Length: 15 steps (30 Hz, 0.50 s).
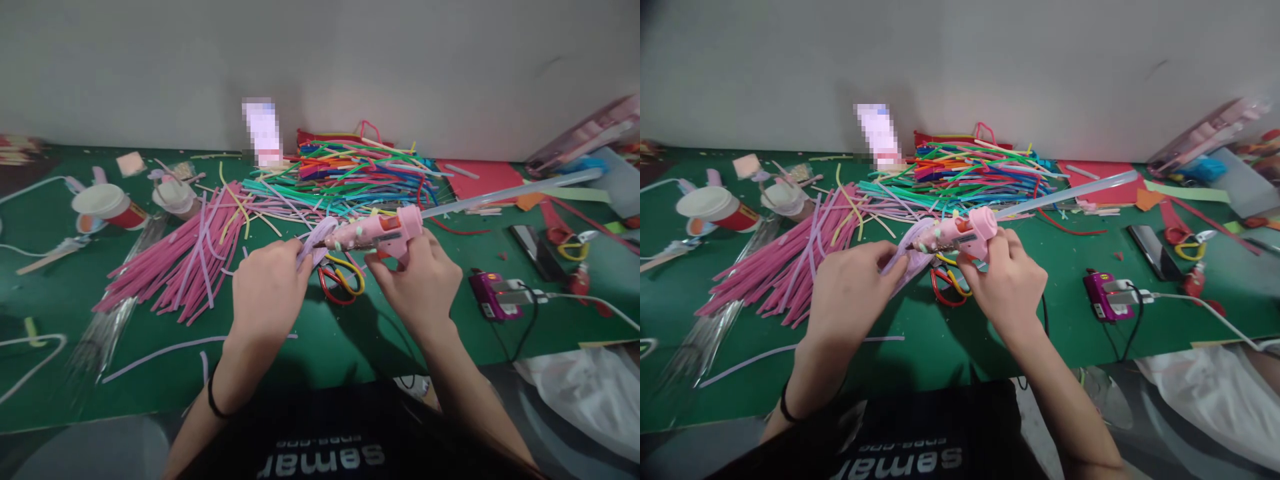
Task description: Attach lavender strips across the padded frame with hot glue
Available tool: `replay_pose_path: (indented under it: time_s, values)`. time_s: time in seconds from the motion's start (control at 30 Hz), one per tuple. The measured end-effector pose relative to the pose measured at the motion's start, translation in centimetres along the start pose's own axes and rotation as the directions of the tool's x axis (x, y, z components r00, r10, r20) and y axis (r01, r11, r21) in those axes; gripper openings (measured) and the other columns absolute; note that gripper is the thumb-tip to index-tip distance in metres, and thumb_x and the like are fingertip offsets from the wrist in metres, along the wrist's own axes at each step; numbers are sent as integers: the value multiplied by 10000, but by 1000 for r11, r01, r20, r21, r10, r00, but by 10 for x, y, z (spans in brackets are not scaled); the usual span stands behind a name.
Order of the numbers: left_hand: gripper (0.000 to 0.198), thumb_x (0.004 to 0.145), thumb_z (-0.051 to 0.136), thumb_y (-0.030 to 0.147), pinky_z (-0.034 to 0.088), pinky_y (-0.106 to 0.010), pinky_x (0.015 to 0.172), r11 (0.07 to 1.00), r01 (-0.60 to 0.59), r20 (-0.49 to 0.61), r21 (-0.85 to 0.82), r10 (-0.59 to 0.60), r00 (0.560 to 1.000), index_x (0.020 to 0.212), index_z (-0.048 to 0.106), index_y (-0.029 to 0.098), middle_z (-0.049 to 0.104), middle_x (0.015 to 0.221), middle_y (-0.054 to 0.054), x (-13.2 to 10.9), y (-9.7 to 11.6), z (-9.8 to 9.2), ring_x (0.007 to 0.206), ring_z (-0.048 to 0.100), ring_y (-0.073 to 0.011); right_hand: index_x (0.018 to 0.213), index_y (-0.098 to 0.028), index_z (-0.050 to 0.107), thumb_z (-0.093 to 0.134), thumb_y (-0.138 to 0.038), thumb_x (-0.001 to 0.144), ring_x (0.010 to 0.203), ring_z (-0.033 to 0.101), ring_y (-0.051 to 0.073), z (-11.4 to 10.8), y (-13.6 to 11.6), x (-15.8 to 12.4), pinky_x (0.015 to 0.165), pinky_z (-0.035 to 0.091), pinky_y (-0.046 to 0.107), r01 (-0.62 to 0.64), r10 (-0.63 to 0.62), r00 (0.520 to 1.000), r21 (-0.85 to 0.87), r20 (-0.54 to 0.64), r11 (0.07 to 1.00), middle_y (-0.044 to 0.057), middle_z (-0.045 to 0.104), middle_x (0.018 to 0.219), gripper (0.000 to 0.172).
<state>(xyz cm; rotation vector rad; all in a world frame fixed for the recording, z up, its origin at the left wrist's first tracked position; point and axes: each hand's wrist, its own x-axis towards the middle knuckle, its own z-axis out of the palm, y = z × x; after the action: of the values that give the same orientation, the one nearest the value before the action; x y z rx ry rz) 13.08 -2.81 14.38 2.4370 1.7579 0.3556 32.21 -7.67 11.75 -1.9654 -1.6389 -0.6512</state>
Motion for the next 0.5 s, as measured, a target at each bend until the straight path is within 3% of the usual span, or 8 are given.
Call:
replay_pose_path:
  time_s: [0.2,0.5]
  values:
    - [309,960,457,379,334,-326,597,999,19,36,28,-20,999,890,709,216,739,847,-55,0,5,-6,773,680,-253,959,-164,618,612,-452,846,616,610,195,4,-1,2,515,344,270,70,-76,993,-70,-90,995,77,685,837,309]
    - [276,950,486,364,291,-337,570,999,31,42,44,-33,999,860,703,219,742,836,-51,2,7,-5,761,686,-268,1044,-161,632,581,-480,863,596,569,191,0,2,10,504,287,277,43,-51,996,-111,-71,993,58,644,797,370]
